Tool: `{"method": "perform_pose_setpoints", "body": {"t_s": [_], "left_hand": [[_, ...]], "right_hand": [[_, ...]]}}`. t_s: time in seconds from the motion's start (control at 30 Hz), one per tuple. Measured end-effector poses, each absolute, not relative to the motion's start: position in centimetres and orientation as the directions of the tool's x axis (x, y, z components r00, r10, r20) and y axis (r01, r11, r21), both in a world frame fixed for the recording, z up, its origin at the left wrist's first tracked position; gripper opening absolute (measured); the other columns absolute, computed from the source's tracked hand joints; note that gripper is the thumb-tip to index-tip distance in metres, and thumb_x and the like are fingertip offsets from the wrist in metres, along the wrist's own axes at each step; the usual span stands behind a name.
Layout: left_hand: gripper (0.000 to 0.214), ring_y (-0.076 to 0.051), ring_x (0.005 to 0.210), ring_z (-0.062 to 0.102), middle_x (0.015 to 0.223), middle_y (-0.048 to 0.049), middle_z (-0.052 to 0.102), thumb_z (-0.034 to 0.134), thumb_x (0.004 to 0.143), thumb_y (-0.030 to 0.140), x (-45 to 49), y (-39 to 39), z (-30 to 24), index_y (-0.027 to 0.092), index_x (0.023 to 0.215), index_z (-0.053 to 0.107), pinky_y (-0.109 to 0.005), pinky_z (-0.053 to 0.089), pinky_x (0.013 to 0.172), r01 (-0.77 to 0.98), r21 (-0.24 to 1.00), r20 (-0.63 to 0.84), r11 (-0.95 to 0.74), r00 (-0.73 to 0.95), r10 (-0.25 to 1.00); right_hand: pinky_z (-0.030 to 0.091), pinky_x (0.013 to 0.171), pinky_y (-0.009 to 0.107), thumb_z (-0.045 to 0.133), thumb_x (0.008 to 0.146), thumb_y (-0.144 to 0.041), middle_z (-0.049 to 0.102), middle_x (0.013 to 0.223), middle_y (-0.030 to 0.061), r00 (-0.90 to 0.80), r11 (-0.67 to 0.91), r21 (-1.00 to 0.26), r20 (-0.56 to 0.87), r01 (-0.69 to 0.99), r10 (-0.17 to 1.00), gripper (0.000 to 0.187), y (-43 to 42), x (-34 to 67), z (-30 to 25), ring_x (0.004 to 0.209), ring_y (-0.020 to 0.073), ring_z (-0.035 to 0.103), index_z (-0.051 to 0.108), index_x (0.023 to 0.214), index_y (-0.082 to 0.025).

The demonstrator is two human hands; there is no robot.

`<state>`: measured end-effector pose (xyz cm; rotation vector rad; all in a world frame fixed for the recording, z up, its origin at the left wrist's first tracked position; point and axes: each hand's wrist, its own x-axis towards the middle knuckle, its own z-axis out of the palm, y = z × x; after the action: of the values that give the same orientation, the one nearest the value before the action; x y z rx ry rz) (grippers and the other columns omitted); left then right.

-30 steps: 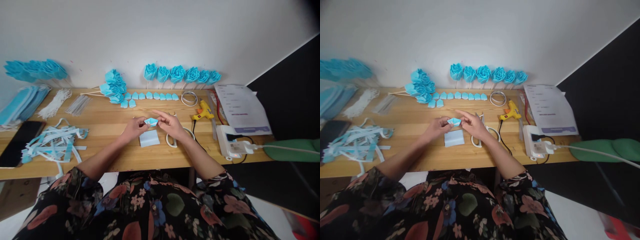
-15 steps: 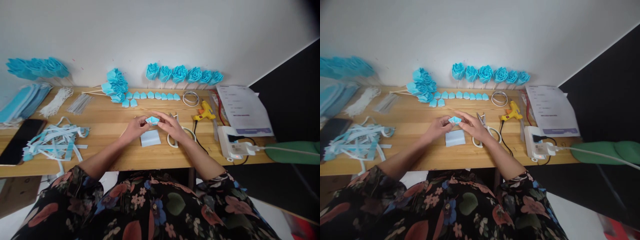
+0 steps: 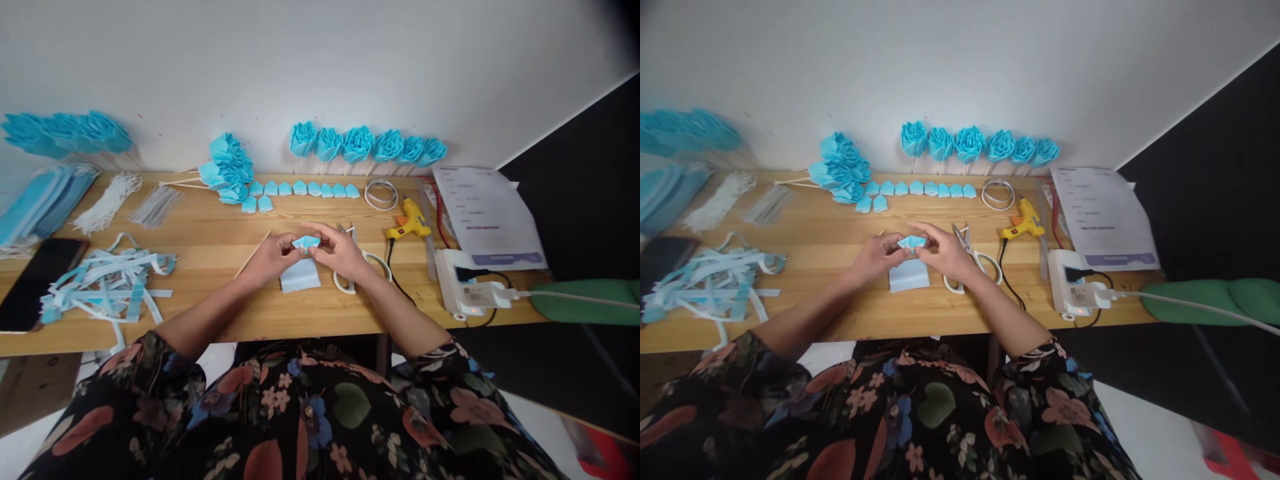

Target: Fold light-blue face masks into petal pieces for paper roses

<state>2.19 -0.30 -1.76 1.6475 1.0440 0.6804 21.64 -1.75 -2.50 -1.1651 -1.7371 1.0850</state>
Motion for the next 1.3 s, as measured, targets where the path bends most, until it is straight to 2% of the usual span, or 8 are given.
{"method": "perform_pose_setpoints", "body": {"t_s": [0.13,0.43,0.57,0.7,0.8,1.0,1.3], "left_hand": [[0.021,-0.01,0.054,0.041,0.058,0.0048,0.045,0.058,0.082,0.037,2.0,-0.1,-1.4,0.016,0.077,0.056,-0.023,0.03,0.051,0.305,0.949,-0.085,-0.077,0.481,0.872],[0.02,-0.009,0.053,0.044,0.056,0.0047,0.048,0.059,0.081,0.034,1.9,0.0,-1.0,0.017,0.074,0.052,-0.023,0.033,0.052,0.262,0.965,-0.108,-0.026,0.485,0.868],[0.021,-0.009,0.052,0.042,0.055,0.0053,0.046,0.061,0.081,0.036,1.9,0.0,-1.2,0.018,0.074,0.053,-0.023,0.033,0.051,0.249,0.968,-0.1,-0.028,0.487,0.868],[0.027,-0.008,0.053,0.04,0.058,0.0049,0.044,0.062,0.081,0.041,2.1,-0.1,-1.6,0.017,0.073,0.053,-0.022,0.029,0.05,0.252,0.965,-0.069,-0.067,0.497,0.865],[0.03,-0.008,0.054,0.039,0.059,0.0049,0.043,0.061,0.082,0.043,2.2,-0.2,-1.6,0.017,0.071,0.052,-0.022,0.029,0.049,0.254,0.963,-0.057,-0.087,0.51,0.858],[0.024,-0.009,0.054,0.048,0.064,0.0027,0.053,0.059,0.086,0.04,2.0,0.0,-1.0,0.017,0.079,0.054,-0.021,0.04,0.052,0.193,0.977,-0.02,-0.088,0.493,0.87],[0.021,-0.008,0.052,0.043,0.058,0.0044,0.048,0.061,0.084,0.037,2.1,-0.1,-1.5,0.017,0.078,0.057,-0.02,0.036,0.049,0.169,0.982,-0.004,-0.088,0.478,0.879]], "right_hand": [[0.046,0.069,0.026,0.061,0.083,-0.023,0.058,0.082,-0.0014,-0.275,0.204,-0.944,0.13,0.26,0.953,0.052,-1.6,21.8,-2.8,0.072,0.0123,0.054,0.06,0.134,-0.025],[0.041,0.063,0.024,0.057,0.085,-0.024,0.057,0.078,-0.003,-0.281,0.176,-0.954,0.105,0.243,0.954,0.053,-1.4,22.1,-2.7,0.066,0.0106,0.048,0.058,0.138,-0.026],[0.046,0.072,0.027,0.059,0.087,-0.03,0.065,0.091,0.0003,-0.288,0.158,-0.969,0.099,0.19,0.952,0.049,-1.3,22.2,-2.7,0.077,0.0128,0.056,0.06,0.136,-0.025],[0.049,0.079,0.029,0.064,0.086,-0.033,0.068,0.102,0.0019,-0.31,0.152,-0.975,0.095,0.162,0.946,0.052,-1.3,22.2,-3.3,0.084,0.0145,0.061,0.058,0.137,-0.027],[0.05,0.076,0.028,0.064,0.085,-0.03,0.068,0.098,0.001,-0.306,0.151,-0.975,0.096,0.163,0.947,0.051,-1.3,22.1,-3.6,0.081,0.014,0.061,0.059,0.136,-0.027],[0.049,0.072,0.027,0.064,0.084,-0.028,0.067,0.091,-0.0002,-0.285,0.175,-0.965,0.115,0.196,0.952,0.048,-1.4,21.9,-3.2,0.076,0.0126,0.059,0.062,0.132,-0.026],[0.047,0.069,0.026,0.065,0.082,-0.026,0.066,0.086,-0.0006,-0.289,0.198,-0.96,0.135,0.2,0.948,0.048,-1.4,21.7,-3.1,0.074,0.0125,0.058,0.062,0.13,-0.024]]}}
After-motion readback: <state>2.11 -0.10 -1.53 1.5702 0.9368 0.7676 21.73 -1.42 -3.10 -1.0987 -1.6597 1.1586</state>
